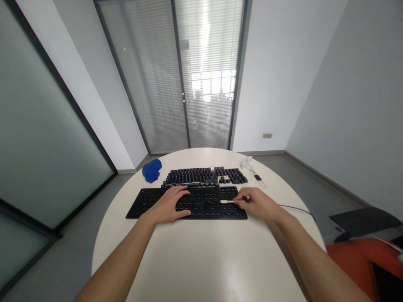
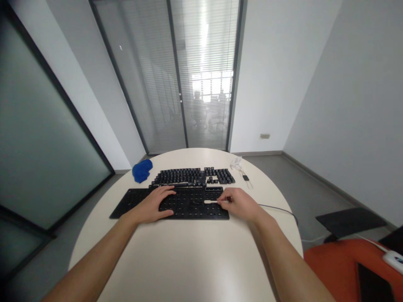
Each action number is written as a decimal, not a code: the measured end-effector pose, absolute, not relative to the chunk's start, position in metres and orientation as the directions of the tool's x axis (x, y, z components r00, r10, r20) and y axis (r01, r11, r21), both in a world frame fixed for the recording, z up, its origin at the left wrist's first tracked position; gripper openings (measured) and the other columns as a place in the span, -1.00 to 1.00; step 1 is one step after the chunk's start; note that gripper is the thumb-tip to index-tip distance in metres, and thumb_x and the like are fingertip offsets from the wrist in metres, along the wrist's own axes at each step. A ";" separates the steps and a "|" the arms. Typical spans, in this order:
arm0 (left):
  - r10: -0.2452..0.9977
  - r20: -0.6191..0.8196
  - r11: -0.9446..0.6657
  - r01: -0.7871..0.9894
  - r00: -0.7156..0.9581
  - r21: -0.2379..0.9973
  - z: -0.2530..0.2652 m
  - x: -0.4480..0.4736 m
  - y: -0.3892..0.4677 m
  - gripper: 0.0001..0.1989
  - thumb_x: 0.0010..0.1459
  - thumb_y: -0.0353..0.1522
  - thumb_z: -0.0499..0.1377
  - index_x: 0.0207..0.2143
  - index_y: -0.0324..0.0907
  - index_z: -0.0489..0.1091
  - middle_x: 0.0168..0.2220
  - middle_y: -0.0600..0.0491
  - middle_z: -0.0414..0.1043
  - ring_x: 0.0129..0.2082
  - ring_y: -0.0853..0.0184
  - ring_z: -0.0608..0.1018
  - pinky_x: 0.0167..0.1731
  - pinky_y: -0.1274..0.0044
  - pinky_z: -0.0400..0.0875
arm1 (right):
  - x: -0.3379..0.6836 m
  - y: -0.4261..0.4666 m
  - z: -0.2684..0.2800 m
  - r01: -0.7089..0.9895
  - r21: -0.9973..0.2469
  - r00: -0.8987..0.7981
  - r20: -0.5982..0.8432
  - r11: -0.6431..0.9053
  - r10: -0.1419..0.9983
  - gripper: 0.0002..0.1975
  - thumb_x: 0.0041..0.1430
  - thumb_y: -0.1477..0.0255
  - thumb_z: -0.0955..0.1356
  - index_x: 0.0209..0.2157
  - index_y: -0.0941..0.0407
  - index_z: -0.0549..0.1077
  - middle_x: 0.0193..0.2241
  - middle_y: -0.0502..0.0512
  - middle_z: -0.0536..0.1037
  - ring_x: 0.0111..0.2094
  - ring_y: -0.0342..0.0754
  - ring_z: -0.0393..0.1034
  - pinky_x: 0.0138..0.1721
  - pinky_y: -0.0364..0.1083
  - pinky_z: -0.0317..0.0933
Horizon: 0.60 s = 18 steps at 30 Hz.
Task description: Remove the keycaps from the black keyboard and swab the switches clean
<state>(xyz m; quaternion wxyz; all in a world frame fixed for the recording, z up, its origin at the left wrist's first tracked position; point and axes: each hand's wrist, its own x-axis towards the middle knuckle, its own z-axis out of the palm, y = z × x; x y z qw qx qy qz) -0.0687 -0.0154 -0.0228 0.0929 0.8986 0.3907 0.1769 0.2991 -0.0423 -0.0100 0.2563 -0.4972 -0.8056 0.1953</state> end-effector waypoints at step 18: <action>0.738 0.228 -0.674 0.681 0.635 0.285 -0.022 -0.069 -0.015 -0.37 0.13 -0.01 0.23 0.17 -0.06 0.28 0.29 -0.08 0.18 0.28 0.05 0.23 0.28 0.19 0.10 | 0.295 -0.047 -0.006 0.680 -0.597 -0.402 0.182 0.425 0.897 -0.86 0.05 0.42 0.36 -0.43 0.08 0.60 -0.45 0.06 0.61 -0.41 -0.03 0.44 -0.37 -0.11 0.26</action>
